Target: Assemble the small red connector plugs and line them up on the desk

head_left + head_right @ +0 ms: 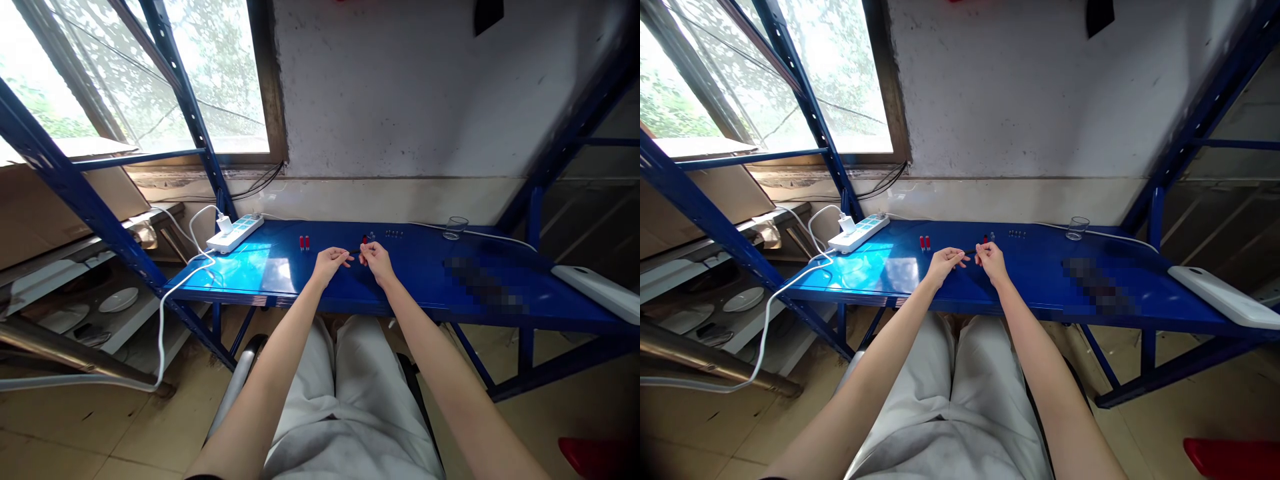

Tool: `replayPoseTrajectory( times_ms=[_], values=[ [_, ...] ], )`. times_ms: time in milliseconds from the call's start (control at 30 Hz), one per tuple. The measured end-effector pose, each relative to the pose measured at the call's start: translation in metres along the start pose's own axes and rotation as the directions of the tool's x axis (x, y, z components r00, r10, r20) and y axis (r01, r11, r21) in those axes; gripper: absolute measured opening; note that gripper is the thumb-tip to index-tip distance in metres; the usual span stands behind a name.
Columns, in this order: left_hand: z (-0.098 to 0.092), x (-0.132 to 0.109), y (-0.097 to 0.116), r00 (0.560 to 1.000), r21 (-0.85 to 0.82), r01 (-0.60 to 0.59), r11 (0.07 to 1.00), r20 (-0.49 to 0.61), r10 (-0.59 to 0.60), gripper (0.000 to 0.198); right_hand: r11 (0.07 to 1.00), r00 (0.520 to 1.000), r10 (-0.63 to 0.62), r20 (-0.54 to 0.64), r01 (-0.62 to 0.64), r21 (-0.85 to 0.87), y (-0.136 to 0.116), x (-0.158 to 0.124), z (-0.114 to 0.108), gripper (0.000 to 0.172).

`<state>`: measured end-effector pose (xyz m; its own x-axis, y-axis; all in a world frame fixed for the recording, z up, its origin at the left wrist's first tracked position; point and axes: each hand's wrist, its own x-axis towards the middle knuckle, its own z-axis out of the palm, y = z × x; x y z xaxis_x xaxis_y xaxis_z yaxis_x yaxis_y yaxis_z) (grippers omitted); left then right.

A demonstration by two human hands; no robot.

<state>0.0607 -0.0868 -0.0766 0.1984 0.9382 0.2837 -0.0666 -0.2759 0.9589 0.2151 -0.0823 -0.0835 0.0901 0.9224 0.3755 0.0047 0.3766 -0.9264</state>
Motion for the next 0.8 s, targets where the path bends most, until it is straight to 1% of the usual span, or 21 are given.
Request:
replayPoseTrajectory(
  times_ms=[300,500,633,733,800],
  values=[
    [0.0018,0.0030,-0.0061,1.000,0.002,-0.030,1.000,0.007,0.030,0.034,1.000,1.000,0.019,0.019,-0.019,-0.008,0.0061,0.0022,-0.0015,0.043],
    [0.0025,0.0032,-0.0065,0.998,-0.014,-0.056,0.998,0.007,0.056,0.032,1.000,0.999,0.025,0.025,-0.025,-0.001,0.0079,0.0037,-0.0006,0.044],
    [0.0037,0.0035,-0.0072,0.996,-0.018,-0.088,0.996,-0.019,0.088,0.031,1.000,0.999,0.021,0.035,-0.021,0.006,0.0090,0.0036,0.0005,0.041],
    [0.0053,0.0050,-0.0077,0.994,0.011,-0.104,0.994,-0.039,0.105,0.030,1.000,0.999,0.024,0.047,-0.024,-0.013,0.0094,0.0029,0.0010,0.040],
    [0.0055,0.0082,-0.0052,0.991,0.067,-0.124,0.990,-0.034,0.127,0.028,1.000,0.999,0.023,0.031,-0.023,-0.004,0.0085,0.0027,0.0012,0.040]
  ],
)
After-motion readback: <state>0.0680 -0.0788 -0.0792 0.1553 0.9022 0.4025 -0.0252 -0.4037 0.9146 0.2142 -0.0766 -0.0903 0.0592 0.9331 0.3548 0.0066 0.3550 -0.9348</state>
